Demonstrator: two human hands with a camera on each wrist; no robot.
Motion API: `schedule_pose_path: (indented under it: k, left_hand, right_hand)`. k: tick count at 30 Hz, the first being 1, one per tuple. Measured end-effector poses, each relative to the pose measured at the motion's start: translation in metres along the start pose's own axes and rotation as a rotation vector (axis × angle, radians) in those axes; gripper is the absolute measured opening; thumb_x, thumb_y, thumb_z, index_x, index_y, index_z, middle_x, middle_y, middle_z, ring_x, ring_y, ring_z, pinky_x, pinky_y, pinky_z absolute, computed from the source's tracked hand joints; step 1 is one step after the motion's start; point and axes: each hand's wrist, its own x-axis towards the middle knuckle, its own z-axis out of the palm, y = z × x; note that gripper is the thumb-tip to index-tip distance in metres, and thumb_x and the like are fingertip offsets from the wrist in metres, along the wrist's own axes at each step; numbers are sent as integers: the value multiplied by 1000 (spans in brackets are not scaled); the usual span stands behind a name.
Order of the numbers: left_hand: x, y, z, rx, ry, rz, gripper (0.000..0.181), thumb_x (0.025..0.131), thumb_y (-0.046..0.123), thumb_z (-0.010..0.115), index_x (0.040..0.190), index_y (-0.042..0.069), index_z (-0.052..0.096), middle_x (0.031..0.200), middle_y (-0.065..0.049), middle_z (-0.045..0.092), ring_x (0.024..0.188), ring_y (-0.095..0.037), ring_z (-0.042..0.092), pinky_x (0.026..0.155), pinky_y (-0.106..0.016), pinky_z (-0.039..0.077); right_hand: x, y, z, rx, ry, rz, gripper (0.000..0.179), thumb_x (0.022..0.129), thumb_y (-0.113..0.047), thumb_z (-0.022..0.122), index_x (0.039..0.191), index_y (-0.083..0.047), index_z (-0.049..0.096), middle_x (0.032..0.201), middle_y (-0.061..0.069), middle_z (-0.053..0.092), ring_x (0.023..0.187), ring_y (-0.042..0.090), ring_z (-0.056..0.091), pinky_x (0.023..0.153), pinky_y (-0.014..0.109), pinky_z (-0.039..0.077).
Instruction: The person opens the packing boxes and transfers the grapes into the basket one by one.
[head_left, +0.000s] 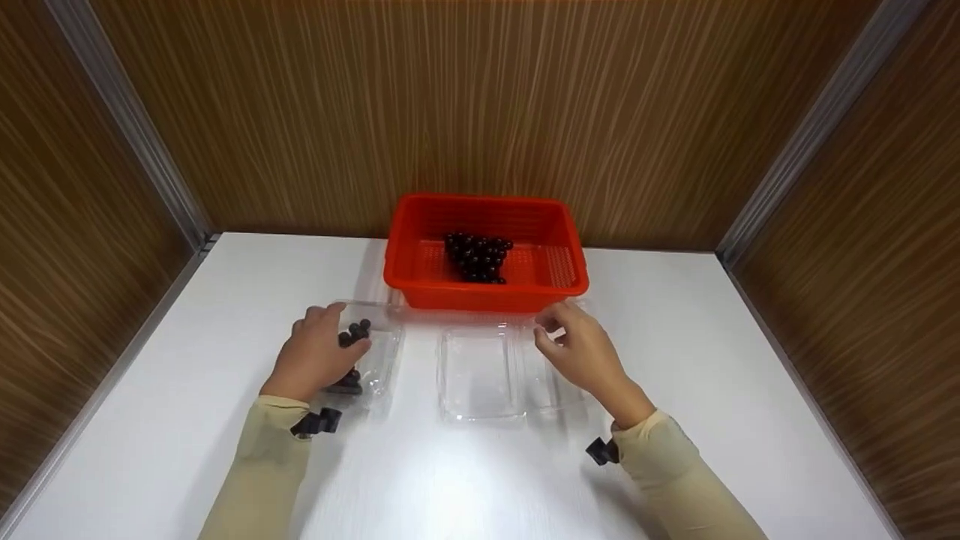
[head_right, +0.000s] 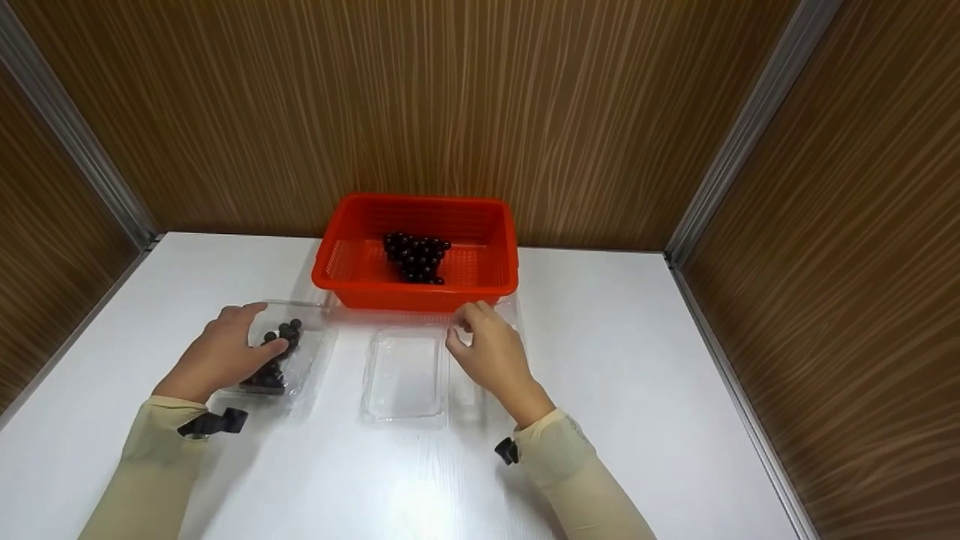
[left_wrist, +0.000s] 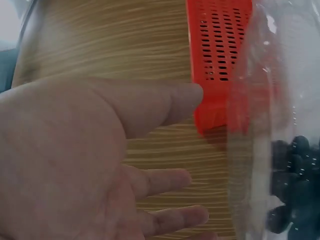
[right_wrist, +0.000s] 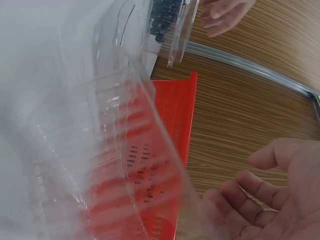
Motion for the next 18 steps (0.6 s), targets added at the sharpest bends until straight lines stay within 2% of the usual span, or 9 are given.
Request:
schedule_pose_path:
  k: [6,13,18]
  left_hand:
    - [4,-7,4,-5,-68,-49,83,97,44,67,160,1,33,154,-35,33,133,-53,44,106,-67,43]
    - [4,-9,5,-3,-77,-41,76,96,42,68,155,2,43,152,-35,36,128,-52,48,102,-66,45]
    - [4,-5,5,-12,-88,-41,75,94,42,71,153,2,46,150,-35,38,125,-50,50,100,-65,48]
  right_hand:
    - [1,-4,4,42,2,4,6,94,-8,69,99,-11,69,96,2,67,93,23,68,78,37,62]
    - [4,-4,7,82,9,13,6,94,-7,68,98,-11,69,96,2,68,93,26,69,77,36,62]
    - [4,-1,8,99,19,23,6,94,-6,68,98,-10,69,95,2,67,93,25,68,76,38,63]
